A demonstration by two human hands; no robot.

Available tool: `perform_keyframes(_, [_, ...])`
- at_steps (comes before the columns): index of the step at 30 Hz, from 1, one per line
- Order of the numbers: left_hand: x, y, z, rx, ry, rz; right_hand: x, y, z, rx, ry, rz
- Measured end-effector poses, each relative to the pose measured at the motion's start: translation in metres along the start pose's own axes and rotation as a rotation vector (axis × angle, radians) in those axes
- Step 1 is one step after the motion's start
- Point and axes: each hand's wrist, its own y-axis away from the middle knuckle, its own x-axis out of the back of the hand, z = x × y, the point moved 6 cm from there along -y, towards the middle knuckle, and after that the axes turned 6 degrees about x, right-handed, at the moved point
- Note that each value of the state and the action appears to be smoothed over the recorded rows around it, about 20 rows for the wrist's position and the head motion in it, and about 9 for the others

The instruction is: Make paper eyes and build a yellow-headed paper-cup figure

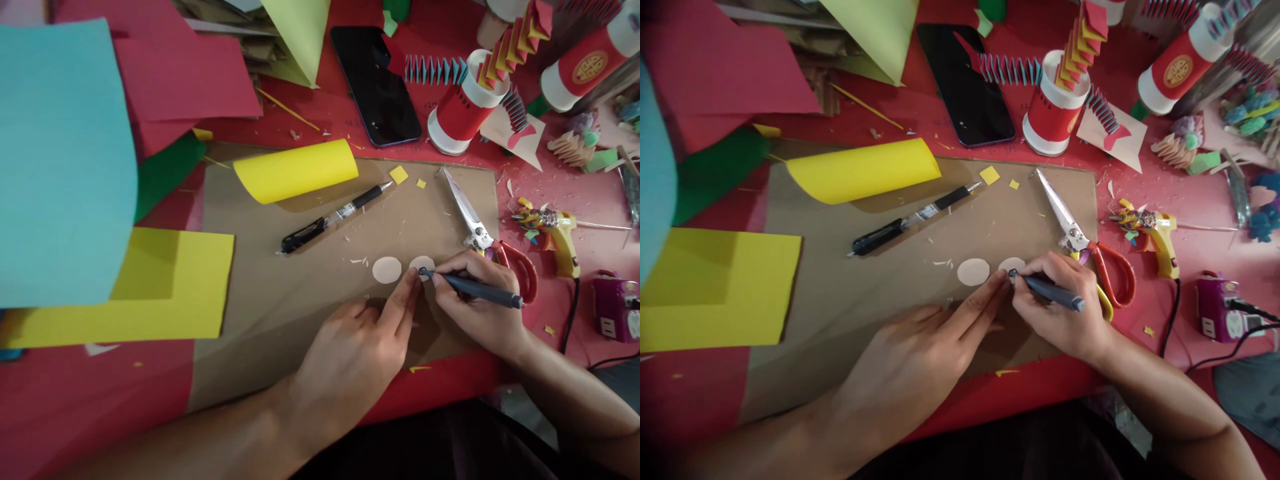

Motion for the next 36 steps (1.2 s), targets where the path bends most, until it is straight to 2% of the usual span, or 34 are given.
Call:
perform_keyframes(9, [-0.0030,-0.0005,0.0012,0.004,0.034,-0.012,0.0002,-0.0016,0.0008,-0.039,0.014,-0.004])
perform_keyframes(14, [-0.0053,0.0025,0.0005,0.011,0.068,-0.043,0.0000,-0.0012,0.0000,-0.005,-0.016,-0.002])
perform_keyframes(22, [-0.0041,-0.0002,0.0010,0.004,0.024,-0.055,0.0009,-0.0022,0.0002,-0.023,0.016,-0.004])
perform_keyframes(30, [-0.0066,0.0028,-0.0004,0.030,0.102,-0.073,-0.0003,-0.0022,0.0010,-0.025,-0.002,-0.039])
perform_keyframes(36, [-0.0035,0.0021,-0.0007,0.019,0.066,-0.037,0.0000,-0.0022,0.0000,-0.010,-0.012,-0.028])
